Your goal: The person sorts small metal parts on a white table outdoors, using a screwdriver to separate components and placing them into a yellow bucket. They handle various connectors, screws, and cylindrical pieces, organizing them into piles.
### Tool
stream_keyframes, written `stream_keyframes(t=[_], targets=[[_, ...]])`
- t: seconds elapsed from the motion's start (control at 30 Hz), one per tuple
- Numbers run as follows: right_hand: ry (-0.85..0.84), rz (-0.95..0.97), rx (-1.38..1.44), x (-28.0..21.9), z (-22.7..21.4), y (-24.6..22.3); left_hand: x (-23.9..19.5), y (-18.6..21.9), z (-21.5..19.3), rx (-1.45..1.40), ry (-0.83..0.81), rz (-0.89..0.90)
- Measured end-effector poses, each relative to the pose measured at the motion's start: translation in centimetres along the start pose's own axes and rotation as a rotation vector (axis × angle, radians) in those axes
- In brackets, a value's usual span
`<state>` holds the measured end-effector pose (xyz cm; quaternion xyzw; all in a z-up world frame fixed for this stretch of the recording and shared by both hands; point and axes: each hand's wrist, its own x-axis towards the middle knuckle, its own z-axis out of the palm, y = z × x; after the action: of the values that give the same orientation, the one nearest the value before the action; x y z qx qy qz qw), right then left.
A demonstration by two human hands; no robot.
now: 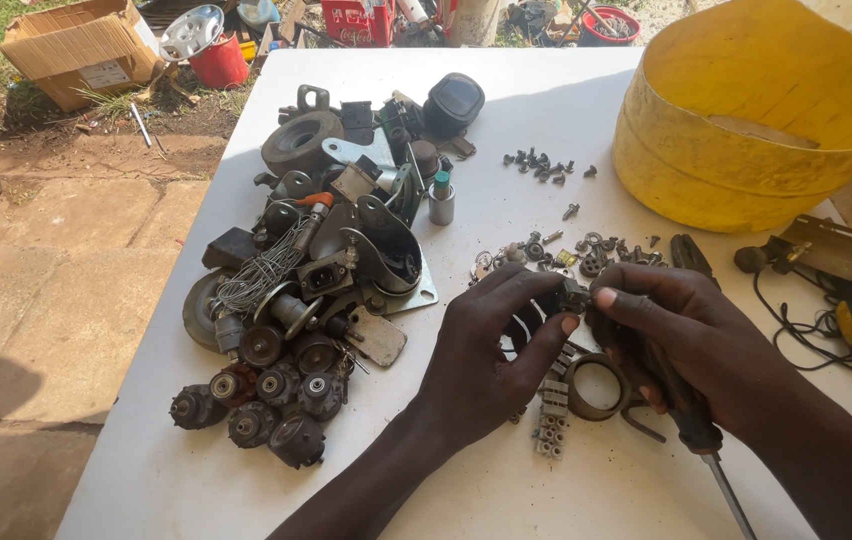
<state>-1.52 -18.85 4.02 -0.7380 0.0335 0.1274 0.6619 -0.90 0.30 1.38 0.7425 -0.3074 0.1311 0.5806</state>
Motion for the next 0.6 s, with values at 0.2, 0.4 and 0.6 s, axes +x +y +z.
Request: stream_keyframes(t=[0.2, 0.4, 0.6], targets=[[0.094, 0.025, -0.062, 0.0, 0.2, -0.2, 0.1, -0.1, -0.1, -0.017, 0.009, -0.075], [0.082, -0.040, -0.063, -0.1, 0.2, -0.2, 0.1, -0.2, 0.1, -0.062, 0.014, -0.140], [0.054, 0.058, -0.088, 0.1, 0.2, -0.4, 0.1, -0.3, 0.0, -0.091, 0.001, -0.143]])
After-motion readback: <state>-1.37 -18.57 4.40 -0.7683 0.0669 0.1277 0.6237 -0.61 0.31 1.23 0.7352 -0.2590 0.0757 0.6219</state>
